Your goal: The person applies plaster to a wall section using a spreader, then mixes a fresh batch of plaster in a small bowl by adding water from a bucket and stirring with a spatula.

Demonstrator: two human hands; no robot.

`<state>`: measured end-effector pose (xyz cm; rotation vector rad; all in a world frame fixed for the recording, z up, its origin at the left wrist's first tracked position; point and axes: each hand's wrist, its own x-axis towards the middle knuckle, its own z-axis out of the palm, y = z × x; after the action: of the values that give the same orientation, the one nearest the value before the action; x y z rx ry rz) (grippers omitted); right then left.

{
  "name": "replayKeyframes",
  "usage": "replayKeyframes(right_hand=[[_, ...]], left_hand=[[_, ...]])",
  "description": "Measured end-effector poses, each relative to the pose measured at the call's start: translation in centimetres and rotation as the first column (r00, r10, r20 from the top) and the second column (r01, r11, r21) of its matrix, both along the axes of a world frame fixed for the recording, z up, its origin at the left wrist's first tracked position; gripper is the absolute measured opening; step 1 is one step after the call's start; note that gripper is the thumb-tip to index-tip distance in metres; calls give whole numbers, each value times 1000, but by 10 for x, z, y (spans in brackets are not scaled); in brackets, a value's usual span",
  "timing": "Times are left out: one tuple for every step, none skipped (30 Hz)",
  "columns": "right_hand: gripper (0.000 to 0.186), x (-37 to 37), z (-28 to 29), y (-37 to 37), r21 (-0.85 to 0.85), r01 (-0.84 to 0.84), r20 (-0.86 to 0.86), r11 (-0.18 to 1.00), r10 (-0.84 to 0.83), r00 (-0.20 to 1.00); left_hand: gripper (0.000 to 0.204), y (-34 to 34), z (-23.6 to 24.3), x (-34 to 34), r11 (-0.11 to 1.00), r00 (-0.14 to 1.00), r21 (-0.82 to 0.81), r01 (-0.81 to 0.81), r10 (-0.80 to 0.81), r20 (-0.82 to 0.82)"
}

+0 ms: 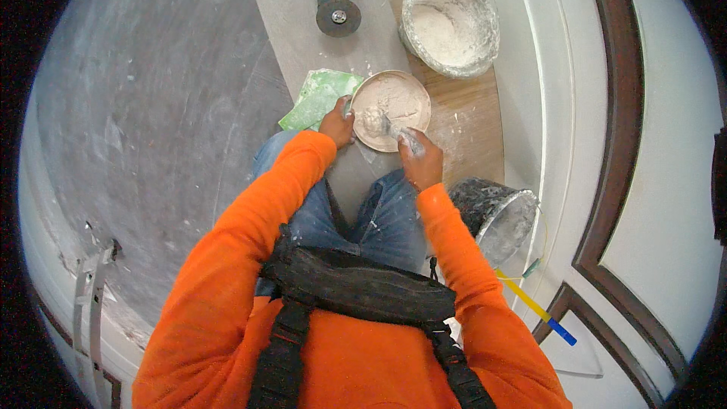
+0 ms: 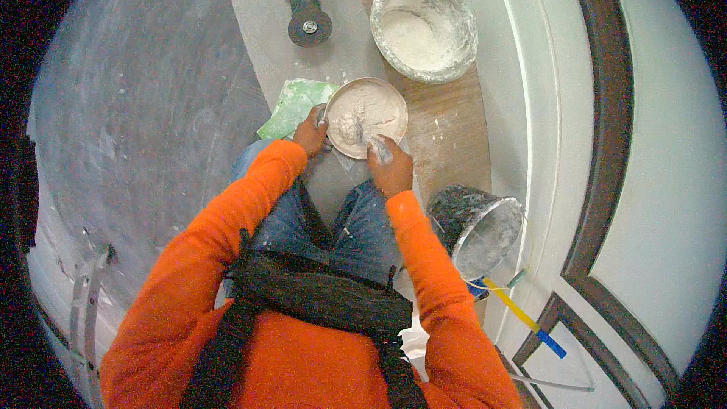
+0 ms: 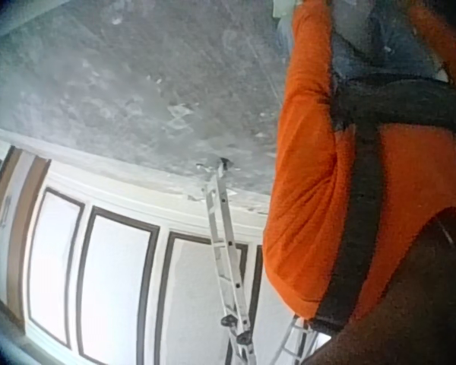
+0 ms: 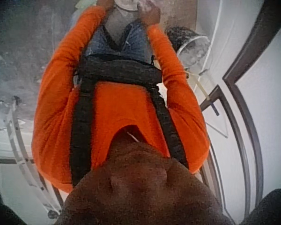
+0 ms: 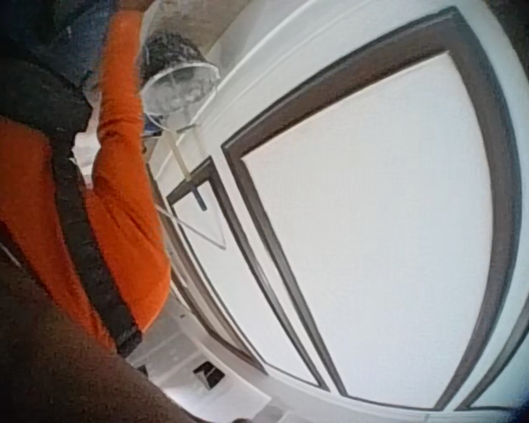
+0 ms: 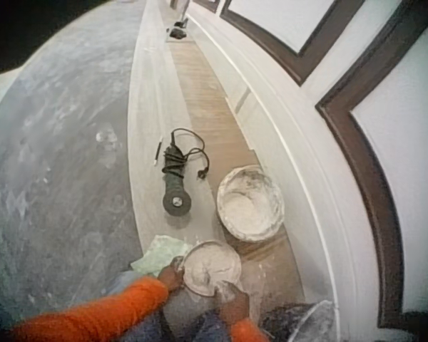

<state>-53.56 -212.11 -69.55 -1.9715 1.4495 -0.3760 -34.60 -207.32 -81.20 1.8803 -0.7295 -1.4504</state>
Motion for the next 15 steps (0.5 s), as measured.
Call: replayKeyframes(right_hand=[[35, 0, 6, -5, -9, -18, -50, 1000, 18, 999], [35, 5, 19, -13, -12, -43, -94, 999, 42, 995], [36, 6, 26, -17, -19, -60, -145, 998, 57, 988], [36, 5, 25, -17, 4, -82, -149, 997, 82, 985], [37, 6, 25, -18, 25, -110, -152, 994, 113, 982], [37, 7, 26, -18, 46, -137, -154, 989, 143, 978], [38, 6, 27, -16, 68, -152, -189, 986, 163, 968], [39, 9, 27, -16, 88, -170, -215, 981, 186, 959], [40, 13, 27, -16, 108, -188, -239, 976, 209, 948], [41, 17, 29, -19, 104, -153, -184, 983, 170, 968], [42, 19, 37, -18, 115, -104, -142, 988, 120, 983], [43, 19, 41, -16, 128, -57, -99, 990, 70, 993], [44, 16, 31, -10, 161, -96, -173, 982, 124, 977], [44, 21, 22, -11, 177, -139, -240, 974, 180, 954], [44, 23, 17, -13, 196, -180, -305, 964, 235, 923]], left_hand=[[45, 0, 2, 0, 1000, 1000, 1, 0, 0, -29], [45, 1, 5, 1, 1000, 1000, -20, -6, 6, 13], [44, 0, 8, -2, 999, 999, -46, -3, 5, 46], [44, 0, 11, -4, 997, 997, -72, 2, 3, 78], [44, 0, 6, -3, 998, 995, -65, 17, -11, 97], [44, 1, 1, -1, 998, 993, -57, 32, -25, 117], [43, 2, -4, -2, 998, 990, -49, 47, -40, 136], [43, 2, -8, -2, 999, 994, -39, 29, -25, 103], [42, 3, -11, -3, 1000, 997, -29, 11, -9, 70], [42, 3, -15, -2, 1000, 999, -18, -7, 8, 39], [42, 3, -12, -3, 1000, 998, -18, 8, -7, 63], [42, 1, -9, -3, 1000, 996, -17, 23, -22, 87], [41, 0, -6, -3, 999, 993, -16, 38, -36, 112], [41, -8, 24, 5, 999, 999, 32, -27, 27, -22], [41, -5, 14, 1, 1000, 999, -3, -19, 19, 40]])
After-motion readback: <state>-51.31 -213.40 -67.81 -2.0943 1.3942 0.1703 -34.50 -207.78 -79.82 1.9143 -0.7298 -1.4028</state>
